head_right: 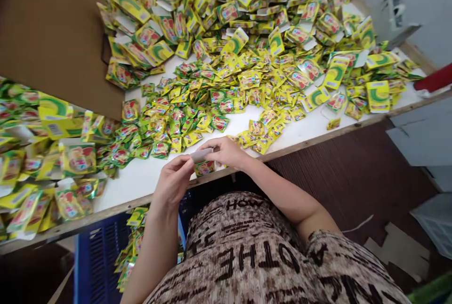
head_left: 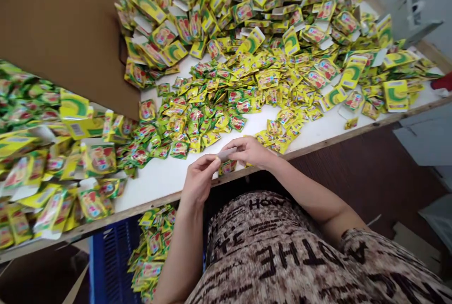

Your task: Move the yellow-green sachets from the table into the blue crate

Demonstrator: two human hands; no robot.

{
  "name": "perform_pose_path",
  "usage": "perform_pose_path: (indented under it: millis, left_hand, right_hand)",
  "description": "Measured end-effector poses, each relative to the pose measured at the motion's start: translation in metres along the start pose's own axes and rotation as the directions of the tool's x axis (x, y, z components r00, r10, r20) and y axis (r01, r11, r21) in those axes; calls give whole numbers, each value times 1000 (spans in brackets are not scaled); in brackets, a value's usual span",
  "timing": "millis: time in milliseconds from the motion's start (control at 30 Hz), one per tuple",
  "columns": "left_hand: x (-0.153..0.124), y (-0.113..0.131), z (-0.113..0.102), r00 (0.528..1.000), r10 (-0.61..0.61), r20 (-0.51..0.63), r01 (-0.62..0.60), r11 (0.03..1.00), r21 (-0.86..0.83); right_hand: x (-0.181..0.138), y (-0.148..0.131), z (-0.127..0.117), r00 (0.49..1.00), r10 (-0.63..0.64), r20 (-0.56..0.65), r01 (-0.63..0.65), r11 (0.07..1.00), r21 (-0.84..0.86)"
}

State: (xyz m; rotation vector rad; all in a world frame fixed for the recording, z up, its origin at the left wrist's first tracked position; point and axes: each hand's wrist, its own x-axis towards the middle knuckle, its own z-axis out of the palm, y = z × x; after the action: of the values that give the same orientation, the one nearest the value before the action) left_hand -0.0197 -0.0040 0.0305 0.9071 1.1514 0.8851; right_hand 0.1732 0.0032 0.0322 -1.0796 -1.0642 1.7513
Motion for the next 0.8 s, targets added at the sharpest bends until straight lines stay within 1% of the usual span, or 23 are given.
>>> perform_pose_path:
  millis: [67, 133, 167, 233, 267, 333, 400, 433, 467, 500, 567, 633, 667, 700, 733, 800]
  left_hand:
    - [1, 0, -7, 999, -40, 33, 41, 999, -36]
    - [0, -1, -12, 997, -43, 70, 46, 999, -28]
    - [0, -2, -14, 997, -19, 73, 19, 1000, -3]
    - [-2, -4, -15, 996, 79, 52, -83, 994, 76]
    - [-3, -5, -15, 990, 139, 27, -141, 983, 121]
    - [-3, -5, -16, 966, 251, -61, -234, 950, 209]
    - [-1, -3, -19, 931, 327, -164, -275, 921, 275]
    - [0, -1, -22, 919, 341, -197, -278, 916, 289]
    - [2, 2, -25, 923, 329, -200, -265, 920, 288]
    - [4, 6, -29, 944, 282, -169, -230, 934, 274]
    - [8, 14, -36, 992, 113, -51, -98, 966, 238]
    - [12, 21, -41, 998, -49, 34, 41, 974, 223]
    - [14, 23, -42, 995, -89, 37, 79, 973, 215]
    - [16, 25, -43, 995, -98, 23, 92, 975, 204]
    - [18, 26, -44, 997, -74, -9, 75, 979, 188]
    - [22, 26, -43, 995, 15, -101, -1, 990, 144]
  right_hand:
    - [1, 3, 2, 997, 3, 71, -11, 994, 106]
    - [2, 5, 6, 997, 6, 81, -20, 984, 176]
    - [2, 6, 8, 998, 11, 66, -23, 982, 189]
    - [5, 6, 14, 1000, 18, 9, -19, 981, 191]
    - [8, 5, 17, 1000, 19, -18, -16, 983, 181]
    - [14, 1, 21, 998, 20, -56, -13, 991, 132]
    - [21, -2, 23, 998, 21, -61, -17, 998, 56]
    - [25, -3, 24, 999, 26, -46, -25, 1000, 19]
    - [28, -3, 24, 999, 40, -18, -41, 999, -13]
    - [31, -2, 25, 998, 64, 16, -63, 997, -37]
    - [37, 2, 25, 989, 125, 74, -121, 991, -56]
    - [43, 7, 26, 982, 172, 85, -169, 985, -40]
    - [46, 10, 27, 981, 179, 70, -178, 984, -29]
    - [49, 11, 28, 984, 175, 45, -174, 984, -23]
    - [51, 12, 30, 986, 166, 16, -166, 986, -24]
    - [53, 13, 33, 989, 142, -39, -144, 989, -45]
